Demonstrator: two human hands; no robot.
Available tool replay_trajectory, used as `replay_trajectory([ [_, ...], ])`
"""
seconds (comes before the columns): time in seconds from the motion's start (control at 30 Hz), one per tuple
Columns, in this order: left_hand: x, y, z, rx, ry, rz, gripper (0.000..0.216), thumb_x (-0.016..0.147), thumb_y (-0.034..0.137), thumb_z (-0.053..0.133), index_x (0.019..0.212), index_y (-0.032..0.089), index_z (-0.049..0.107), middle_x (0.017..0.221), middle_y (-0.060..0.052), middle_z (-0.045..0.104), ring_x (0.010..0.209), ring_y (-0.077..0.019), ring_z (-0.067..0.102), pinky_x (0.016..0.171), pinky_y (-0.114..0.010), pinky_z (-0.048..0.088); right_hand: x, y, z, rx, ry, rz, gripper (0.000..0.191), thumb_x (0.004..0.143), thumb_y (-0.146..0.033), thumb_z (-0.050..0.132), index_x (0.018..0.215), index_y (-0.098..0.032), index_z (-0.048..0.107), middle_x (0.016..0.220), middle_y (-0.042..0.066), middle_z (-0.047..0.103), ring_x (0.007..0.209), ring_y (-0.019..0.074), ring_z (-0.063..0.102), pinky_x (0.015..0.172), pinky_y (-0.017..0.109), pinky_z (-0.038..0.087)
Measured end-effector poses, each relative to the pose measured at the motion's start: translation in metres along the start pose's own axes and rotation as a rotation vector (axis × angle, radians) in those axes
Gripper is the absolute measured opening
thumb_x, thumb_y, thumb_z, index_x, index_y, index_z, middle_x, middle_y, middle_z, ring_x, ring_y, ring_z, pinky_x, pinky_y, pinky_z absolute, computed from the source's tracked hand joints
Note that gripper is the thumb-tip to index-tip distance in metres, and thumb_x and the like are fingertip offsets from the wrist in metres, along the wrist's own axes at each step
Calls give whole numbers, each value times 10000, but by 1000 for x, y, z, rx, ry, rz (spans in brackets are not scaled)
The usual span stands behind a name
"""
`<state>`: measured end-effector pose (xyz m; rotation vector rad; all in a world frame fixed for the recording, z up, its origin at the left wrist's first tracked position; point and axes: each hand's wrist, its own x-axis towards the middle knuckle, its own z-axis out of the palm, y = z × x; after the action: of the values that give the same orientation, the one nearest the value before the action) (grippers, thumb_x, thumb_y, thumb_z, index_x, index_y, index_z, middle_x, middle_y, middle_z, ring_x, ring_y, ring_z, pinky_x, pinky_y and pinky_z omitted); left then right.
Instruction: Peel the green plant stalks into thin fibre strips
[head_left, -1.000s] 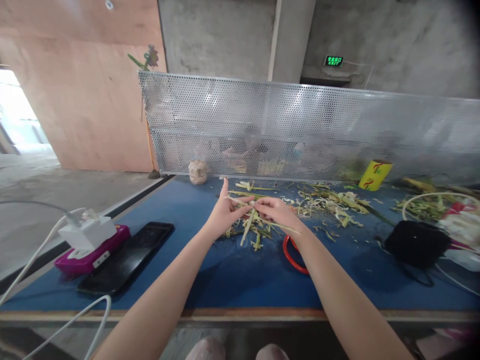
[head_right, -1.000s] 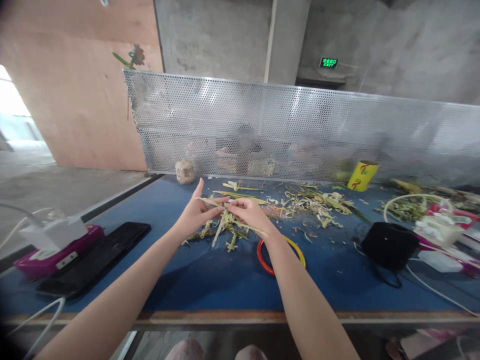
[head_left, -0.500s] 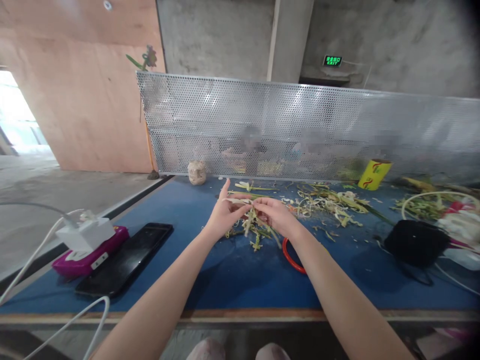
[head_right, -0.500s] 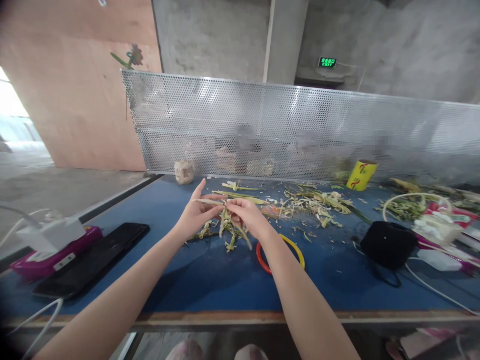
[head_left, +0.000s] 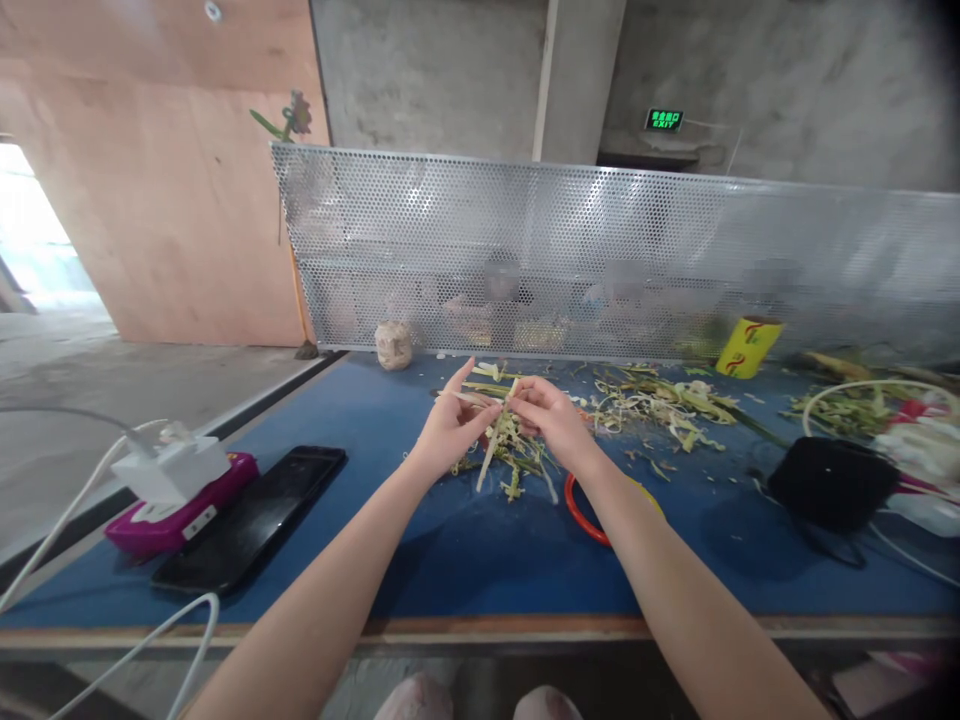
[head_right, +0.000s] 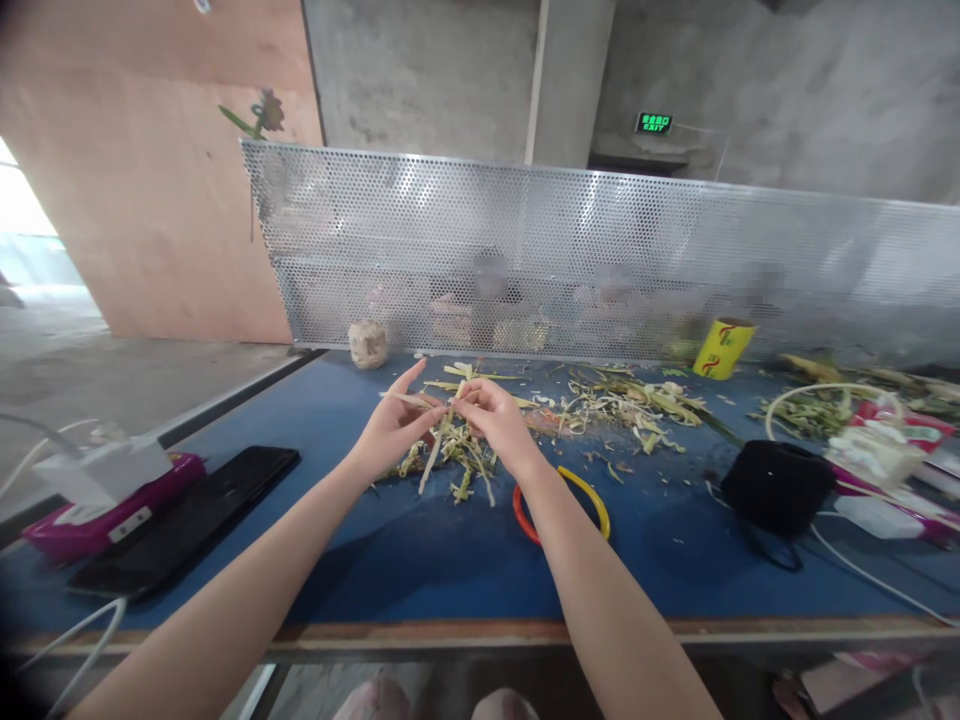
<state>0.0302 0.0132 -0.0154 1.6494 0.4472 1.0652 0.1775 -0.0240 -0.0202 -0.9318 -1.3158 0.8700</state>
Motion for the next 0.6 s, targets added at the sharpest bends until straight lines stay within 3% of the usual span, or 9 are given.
replay_trajectory([
  [0.13,-4,0,4,9,-82,-64,797,700,256,610,1341,231,137,820,-30,572,552,-130,600,398,-204,446,0,2,1,-37,58,-64,124,661,-276,608,703,-195,524,579,-44,432,458,55,343,427,209,247],
  [0.27,-4,0,5,5,-38,-63,792,691,231,619,1338,227,162,858,-50,583,578,-134,609,422,-202,438,1,2,2,8,112,-58,137,642,-282,620,695,-194,529,544,-52,425,438,57,328,423,212,249],
  [0.47,-3,3,6,18,-84,-101,705,694,233,618,1305,218,268,755,-25,594,502,-86,534,396,-187,373,4,1,-3,45,330,-86,202,592,-313,658,675,-187,523,566,-49,417,437,45,292,412,206,237],
  [0.6,-3,4,6,10,-57,-85,766,664,234,645,1315,193,245,718,-26,606,505,-99,529,406,-202,387,7,2,-7,70,323,-58,231,599,-341,656,704,-193,513,567,-56,405,427,41,283,403,202,239],
])
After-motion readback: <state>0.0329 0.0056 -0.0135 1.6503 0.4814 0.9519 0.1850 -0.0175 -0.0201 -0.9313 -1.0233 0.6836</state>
